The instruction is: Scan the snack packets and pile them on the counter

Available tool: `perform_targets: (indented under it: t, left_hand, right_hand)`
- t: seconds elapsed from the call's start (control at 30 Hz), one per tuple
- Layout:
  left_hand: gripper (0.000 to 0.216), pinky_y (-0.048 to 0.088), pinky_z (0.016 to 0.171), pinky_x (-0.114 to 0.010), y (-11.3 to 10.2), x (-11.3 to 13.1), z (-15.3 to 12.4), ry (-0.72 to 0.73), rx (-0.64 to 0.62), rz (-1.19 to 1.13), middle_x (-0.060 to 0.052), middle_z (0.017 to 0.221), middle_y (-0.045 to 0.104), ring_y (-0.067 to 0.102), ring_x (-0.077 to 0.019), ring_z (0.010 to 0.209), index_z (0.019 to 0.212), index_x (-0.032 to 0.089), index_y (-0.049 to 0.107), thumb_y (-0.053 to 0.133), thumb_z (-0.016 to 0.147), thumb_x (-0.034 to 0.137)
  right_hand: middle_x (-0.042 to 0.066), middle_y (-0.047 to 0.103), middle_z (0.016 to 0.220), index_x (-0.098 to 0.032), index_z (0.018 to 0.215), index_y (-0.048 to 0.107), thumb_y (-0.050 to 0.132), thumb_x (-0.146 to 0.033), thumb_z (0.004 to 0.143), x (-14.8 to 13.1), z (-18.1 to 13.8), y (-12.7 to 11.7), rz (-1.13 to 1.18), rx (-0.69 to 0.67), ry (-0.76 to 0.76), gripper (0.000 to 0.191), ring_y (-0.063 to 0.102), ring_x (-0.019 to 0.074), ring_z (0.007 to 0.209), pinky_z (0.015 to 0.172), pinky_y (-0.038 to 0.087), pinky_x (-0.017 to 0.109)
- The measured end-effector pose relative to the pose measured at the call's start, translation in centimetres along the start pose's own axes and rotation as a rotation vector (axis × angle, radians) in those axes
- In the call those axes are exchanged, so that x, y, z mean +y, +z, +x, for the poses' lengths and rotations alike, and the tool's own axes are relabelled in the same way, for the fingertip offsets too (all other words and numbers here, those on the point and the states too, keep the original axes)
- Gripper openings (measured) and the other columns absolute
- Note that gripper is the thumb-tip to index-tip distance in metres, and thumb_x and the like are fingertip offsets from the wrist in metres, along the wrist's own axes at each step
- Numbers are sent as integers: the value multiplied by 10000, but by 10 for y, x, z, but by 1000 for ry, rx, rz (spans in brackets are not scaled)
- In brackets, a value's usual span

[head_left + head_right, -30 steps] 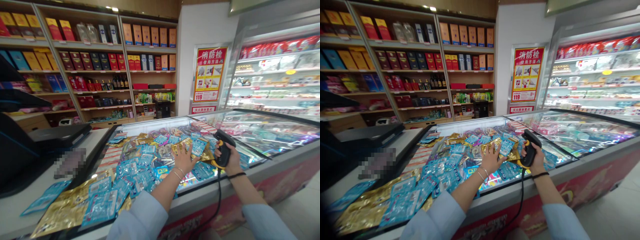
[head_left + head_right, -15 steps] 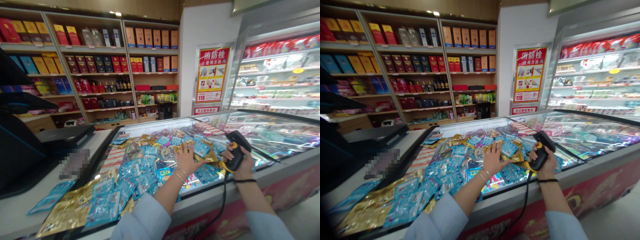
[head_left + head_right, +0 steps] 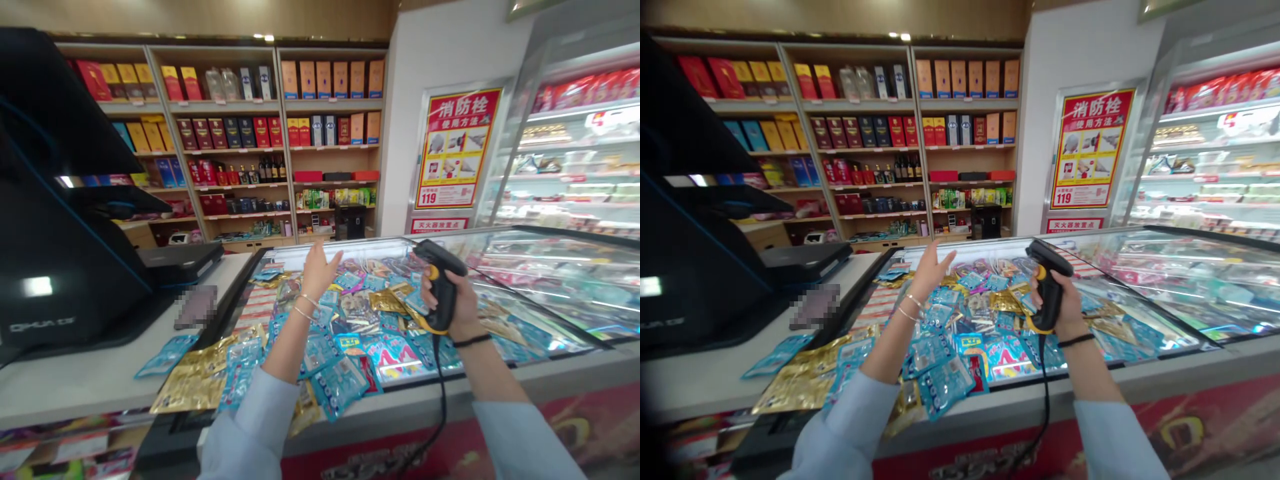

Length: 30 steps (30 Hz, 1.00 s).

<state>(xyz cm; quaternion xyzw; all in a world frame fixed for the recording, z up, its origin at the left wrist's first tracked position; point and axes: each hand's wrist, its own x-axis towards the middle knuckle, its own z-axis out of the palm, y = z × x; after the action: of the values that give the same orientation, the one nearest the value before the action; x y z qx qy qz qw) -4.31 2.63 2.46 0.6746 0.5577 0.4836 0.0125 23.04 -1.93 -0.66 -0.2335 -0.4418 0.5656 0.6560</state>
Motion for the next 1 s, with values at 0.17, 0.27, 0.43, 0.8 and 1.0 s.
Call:
perform_targets:
  t: [0.17, 0.27, 0.43, 0.8, 1.0]
  left_hand:
    - [421, 408, 1047, -387, -26, -90, -12, -242, -171, 291, -203, 1284, 633, 565, -295, 1246, 1238, 115, 581, 555, 885, 343]
    - [403, 435, 998, -359, -29, -126, -20, -270, -230, 345, -185, 1242, 660, 602, -280, 1190, 1260, 127, 570, 514, 898, 295]
    - [490, 366, 1099, -348, -10, -140, -24, -88, -316, 411, -162, 1395, 569, 527, -237, 1299, 1403, 123, 458, 433, 945, 297]
    - [599, 186, 1218, -491, 22, -130, -37, 44, -580, 519, -85, 1586, 335, 256, -261, 1489, 1506, 211, 364, 324, 984, 501]
    - [564, 198, 1212, -496, 22, -128, -38, 68, -531, 605, -75, 1539, 429, 386, -260, 1427, 1463, 283, 448, 320, 981, 547]
  right_hand:
    - [-5, 588, 614, -201, 767, 602, 620, -388, 754, 46, 42, 71, 37, -171, 183, 188, 466, 100, 388, 341, 380, 218]
    - [0, 611, 575, -192, 745, 604, 633, -368, 769, 83, 57, 98, 1, -219, 323, 180, 499, 110, 386, 342, 396, 217]
    - [-2, 619, 546, -182, 749, 608, 681, -370, 756, 133, 61, 104, -57, -235, 405, 202, 537, 118, 380, 354, 419, 215]
    - [13, 629, 538, -210, 693, 580, 704, -348, 713, 171, 110, 89, 110, -100, 421, 187, 643, 186, 513, 456, 509, 274]
    - [10, 625, 527, -221, 667, 562, 715, -397, 724, 192, 129, 87, 182, -4, 347, 241, 674, 204, 541, 441, 496, 276]
